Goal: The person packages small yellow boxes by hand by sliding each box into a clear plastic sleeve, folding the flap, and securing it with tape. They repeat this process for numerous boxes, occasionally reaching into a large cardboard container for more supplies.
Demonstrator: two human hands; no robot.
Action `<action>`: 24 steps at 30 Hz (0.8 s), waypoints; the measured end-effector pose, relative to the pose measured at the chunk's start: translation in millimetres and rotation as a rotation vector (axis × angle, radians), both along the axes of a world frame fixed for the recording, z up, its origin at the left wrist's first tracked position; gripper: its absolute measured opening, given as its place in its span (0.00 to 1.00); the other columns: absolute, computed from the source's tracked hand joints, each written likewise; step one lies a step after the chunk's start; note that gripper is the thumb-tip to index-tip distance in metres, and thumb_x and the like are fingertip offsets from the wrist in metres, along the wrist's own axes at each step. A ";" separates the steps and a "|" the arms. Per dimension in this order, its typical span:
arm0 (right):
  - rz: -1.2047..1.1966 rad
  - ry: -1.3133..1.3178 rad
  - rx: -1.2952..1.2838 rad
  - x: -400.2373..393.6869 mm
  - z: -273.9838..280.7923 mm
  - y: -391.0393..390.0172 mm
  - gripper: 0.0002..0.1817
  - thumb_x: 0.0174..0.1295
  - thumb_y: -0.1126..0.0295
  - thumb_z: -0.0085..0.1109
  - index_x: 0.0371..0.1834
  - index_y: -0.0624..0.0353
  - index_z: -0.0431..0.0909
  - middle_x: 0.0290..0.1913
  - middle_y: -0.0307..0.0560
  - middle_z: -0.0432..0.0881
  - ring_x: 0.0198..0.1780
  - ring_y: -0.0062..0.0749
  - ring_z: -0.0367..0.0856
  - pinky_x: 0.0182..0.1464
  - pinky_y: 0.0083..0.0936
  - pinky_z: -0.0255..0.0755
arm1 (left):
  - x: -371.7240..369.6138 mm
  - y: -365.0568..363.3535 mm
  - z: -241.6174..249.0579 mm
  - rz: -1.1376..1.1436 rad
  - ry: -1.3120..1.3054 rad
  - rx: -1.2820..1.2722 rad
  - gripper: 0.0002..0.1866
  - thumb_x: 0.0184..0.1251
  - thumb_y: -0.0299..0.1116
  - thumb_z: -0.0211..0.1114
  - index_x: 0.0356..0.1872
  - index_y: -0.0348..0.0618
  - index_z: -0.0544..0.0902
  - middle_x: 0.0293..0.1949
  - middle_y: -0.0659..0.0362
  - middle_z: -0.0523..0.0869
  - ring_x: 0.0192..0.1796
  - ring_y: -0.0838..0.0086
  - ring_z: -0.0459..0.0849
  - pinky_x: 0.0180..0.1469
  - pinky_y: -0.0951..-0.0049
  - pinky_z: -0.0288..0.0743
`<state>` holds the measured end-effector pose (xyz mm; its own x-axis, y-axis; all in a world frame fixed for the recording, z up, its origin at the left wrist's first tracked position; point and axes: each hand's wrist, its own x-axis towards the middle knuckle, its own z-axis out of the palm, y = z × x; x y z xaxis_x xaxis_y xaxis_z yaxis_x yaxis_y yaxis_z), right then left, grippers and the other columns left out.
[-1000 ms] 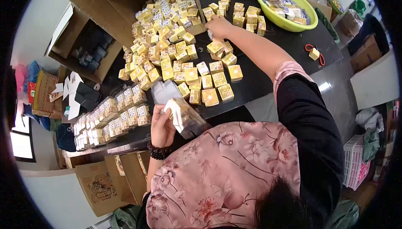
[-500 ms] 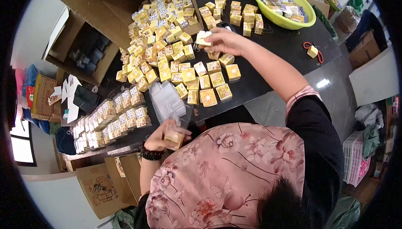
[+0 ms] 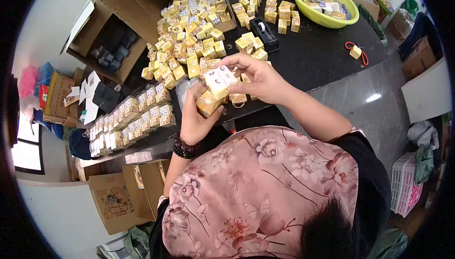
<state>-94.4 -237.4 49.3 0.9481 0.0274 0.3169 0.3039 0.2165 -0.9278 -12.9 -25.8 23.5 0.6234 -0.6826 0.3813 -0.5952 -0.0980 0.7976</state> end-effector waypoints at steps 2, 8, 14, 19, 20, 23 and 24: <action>-0.170 -0.200 -0.618 -4.8 13.8 0.8 0.26 0.60 0.66 0.67 0.61 0.61 0.76 0.60 0.45 0.76 0.63 0.34 0.70 0.68 0.32 0.60 | -3.2 -1.4 -1.9 -0.028 -0.066 -0.035 0.37 0.51 0.20 0.73 0.63 0.36 0.65 0.54 0.51 0.77 0.57 0.64 0.78 0.61 0.67 0.70; -0.419 -0.332 -0.705 -10.4 8.0 19.7 0.19 0.58 0.66 0.68 0.54 0.56 0.82 0.53 0.44 0.77 0.54 0.37 0.72 0.60 0.34 0.62 | -5.8 -0.4 -2.7 -0.088 -0.016 -0.016 0.37 0.54 0.23 0.74 0.64 0.35 0.63 0.55 0.52 0.75 0.59 0.68 0.76 0.61 0.69 0.69; -0.457 -0.633 -0.882 -11.9 18.2 14.8 0.12 0.54 0.66 0.71 0.42 0.50 0.86 0.40 0.36 0.79 0.48 0.36 0.73 0.52 0.33 0.65 | -10.4 -1.3 4.0 -0.306 0.409 -0.131 0.40 0.58 0.24 0.70 0.68 0.35 0.56 0.61 0.54 0.68 0.62 0.70 0.70 0.64 0.70 0.66; -0.430 -0.560 -0.914 -8.3 18.5 6.7 0.08 0.51 0.66 0.73 0.33 0.51 0.86 0.34 0.34 0.79 0.45 0.35 0.73 0.49 0.33 0.65 | -15.7 -7.5 -10.0 -0.257 0.244 -0.202 0.43 0.63 0.21 0.64 0.72 0.40 0.45 0.57 0.52 0.71 0.61 0.69 0.72 0.63 0.69 0.66; -0.430 -0.422 -0.787 -8.1 16.7 5.9 0.07 0.51 0.66 0.73 0.31 0.52 0.86 0.33 0.34 0.79 0.44 0.34 0.72 0.49 0.32 0.65 | -17.7 -8.2 -9.9 -0.283 0.384 -0.260 0.44 0.64 0.19 0.62 0.73 0.42 0.41 0.57 0.51 0.72 0.60 0.68 0.73 0.63 0.69 0.67; -0.462 -0.264 -0.614 -4.9 13.1 11.3 0.06 0.51 0.67 0.73 0.30 0.54 0.87 0.29 0.35 0.79 0.44 0.34 0.72 0.49 0.30 0.65 | -17.2 -9.3 -15.7 -0.249 0.225 -0.227 0.44 0.64 0.18 0.63 0.72 0.39 0.40 0.60 0.47 0.70 0.62 0.65 0.73 0.64 0.67 0.68; -0.495 -0.245 -0.566 -3.8 11.6 15.1 0.06 0.50 0.69 0.74 0.30 0.56 0.87 0.26 0.36 0.79 0.45 0.33 0.72 0.49 0.28 0.65 | -16.9 -9.5 -17.0 -0.251 0.228 -0.226 0.44 0.64 0.18 0.63 0.72 0.39 0.40 0.60 0.47 0.70 0.62 0.65 0.73 0.64 0.67 0.68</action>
